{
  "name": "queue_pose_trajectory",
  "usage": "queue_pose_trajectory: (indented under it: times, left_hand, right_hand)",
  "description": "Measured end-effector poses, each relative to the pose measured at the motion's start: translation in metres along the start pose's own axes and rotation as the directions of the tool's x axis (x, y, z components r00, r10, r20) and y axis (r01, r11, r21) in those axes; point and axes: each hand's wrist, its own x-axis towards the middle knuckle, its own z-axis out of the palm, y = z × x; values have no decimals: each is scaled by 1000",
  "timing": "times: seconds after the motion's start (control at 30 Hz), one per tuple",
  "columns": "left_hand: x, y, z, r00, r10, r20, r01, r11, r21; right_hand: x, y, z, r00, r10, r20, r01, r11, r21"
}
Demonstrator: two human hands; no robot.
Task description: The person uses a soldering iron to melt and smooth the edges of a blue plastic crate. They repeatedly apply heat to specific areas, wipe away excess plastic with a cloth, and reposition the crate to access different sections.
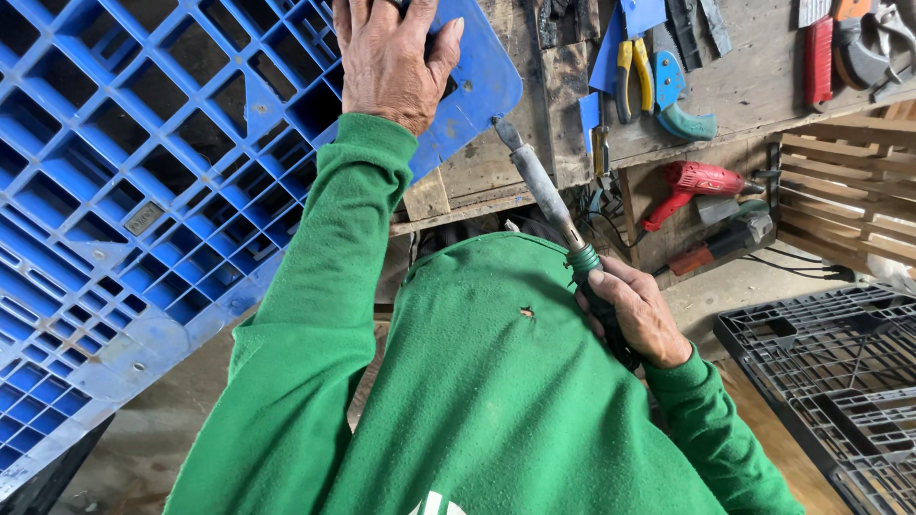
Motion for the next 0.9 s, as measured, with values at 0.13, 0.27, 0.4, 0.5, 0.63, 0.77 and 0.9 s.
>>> queue_pose_trajectory:
  times: [0.13,0.27,0.4,0.5,0.63,0.77,0.9]
  left_hand:
    - [1,-1,-1,1000,5,-4,-5,1000,-4]
    - [-2,-1,0,1000,-6,1,6,1000,-28]
    - [-2,-2,0,1000,-2,-15,2,1000,-29]
    - [-3,-3,2,1000,-2,-9,2,1000,-31]
    - [-2,-4,4,1000,-8,-13,8,1000,-26]
    - [-3,-2,5,1000,2,-15,-3,1000,-26]
    - [2,-2,2,1000,-6,-9,6,1000,-11]
  right_hand:
    - [-6,-6,0,994,-100,-33,96,990,-106]
    - [-5,-13,2,994,-102,-26,99,990,-99]
    - [-4,-21,4,998,-58,-16,56,991,-119]
    - [-7,-26,4,1000,-26,6,26,992,-125]
    - [-8,-30,4,1000,28,-7,-28,998,-49]
    - [-6,-31,6,1000,2,-12,-1,999,40]
    - [-6,-33,8,998,59,15,-59,998,0]
